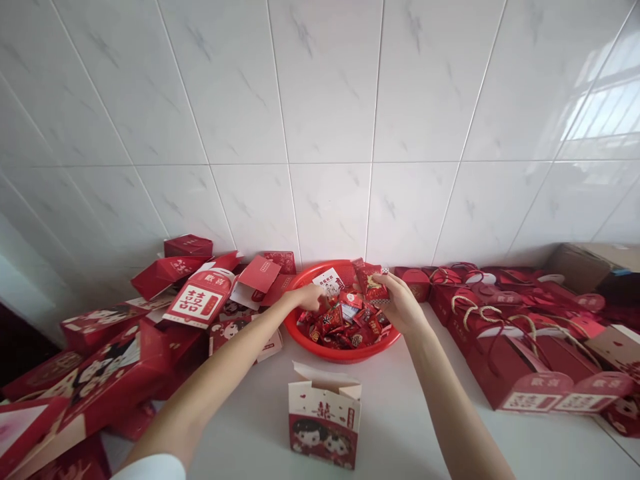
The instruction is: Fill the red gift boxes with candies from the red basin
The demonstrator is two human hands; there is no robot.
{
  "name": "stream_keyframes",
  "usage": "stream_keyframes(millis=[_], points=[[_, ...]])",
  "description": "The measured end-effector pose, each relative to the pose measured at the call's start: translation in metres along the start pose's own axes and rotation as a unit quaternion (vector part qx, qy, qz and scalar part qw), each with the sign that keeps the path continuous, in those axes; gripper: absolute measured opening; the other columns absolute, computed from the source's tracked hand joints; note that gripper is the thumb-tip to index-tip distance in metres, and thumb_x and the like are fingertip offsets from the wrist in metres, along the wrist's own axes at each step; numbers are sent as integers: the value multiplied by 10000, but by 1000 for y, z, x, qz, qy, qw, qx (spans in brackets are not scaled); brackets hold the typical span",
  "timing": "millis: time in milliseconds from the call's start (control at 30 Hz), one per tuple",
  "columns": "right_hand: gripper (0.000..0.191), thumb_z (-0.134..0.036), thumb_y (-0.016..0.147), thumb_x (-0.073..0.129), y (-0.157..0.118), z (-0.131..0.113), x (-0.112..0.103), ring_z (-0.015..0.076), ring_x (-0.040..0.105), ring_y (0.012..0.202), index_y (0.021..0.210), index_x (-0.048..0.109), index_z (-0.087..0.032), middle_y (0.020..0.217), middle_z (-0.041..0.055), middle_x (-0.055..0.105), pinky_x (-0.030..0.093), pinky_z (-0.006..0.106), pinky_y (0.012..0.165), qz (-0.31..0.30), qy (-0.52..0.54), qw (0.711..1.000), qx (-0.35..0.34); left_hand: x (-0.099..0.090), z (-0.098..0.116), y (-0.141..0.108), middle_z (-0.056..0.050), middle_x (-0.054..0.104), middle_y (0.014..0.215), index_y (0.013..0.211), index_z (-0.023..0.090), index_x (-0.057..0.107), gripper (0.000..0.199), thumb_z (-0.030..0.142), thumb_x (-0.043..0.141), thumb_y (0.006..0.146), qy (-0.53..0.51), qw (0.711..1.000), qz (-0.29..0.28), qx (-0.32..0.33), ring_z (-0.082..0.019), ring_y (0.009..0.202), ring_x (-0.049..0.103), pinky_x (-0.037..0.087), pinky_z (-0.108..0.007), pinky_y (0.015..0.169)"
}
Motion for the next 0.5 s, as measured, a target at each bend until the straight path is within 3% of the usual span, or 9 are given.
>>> stream_keyframes(millis=[133,300,333,400,500], points=[[201,-355,616,807,-3,-4,-1,195,662,742,715,695,-221,806,22,708,482,259,569,9,-17,1000,-11,-23,8,-17,-53,754,1143,992,211,781,351,90,670,681,-20,999,29,-11,-259,1112,682,523,-286,929],[234,-360,606,815,-6,-8,-2,209,672,797,743,684,-223,834,22,719,497,275,626,22,-40,999,-12,-43,21,-36,-94,701,1263,1149,189,741,384,142,642,780,37,987,153,-30,-271,1186,641,465,-326,1032],[248,-370,604,817,-7,-9,-3,213,672,805,752,683,-223,843,23,720,496,278,627,24,-45,999,-12,-42,25,-38,-93,705,1254,1141,192,744,351,188,656,801,36,989,143,-17,-269,1176,645,465,-321,1024],[264,-392,608,815,-9,-11,-2,218,671,819,767,687,-223,862,26,723,493,278,621,21,-55,998,-15,-32,32,-40,-71,730,1212,1117,213,751,335,319,715,802,4,999,52,12,-255,1114,672,490,-293,954],[254,-405,625,801,-12,-13,0,221,672,825,761,684,-225,845,27,721,489,273,617,13,-72,997,-18,-12,38,-41,-51,733,1224,1141,236,735,567,413,865,619,-29,996,-80,17,-263,1074,680,497,-276,861]])
Point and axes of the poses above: each hand's wrist, its own y-axis towards the middle knuckle, its own x-axis out of the palm, z = x × y, the point moved 3 cm from there along y, towards the middle knuckle
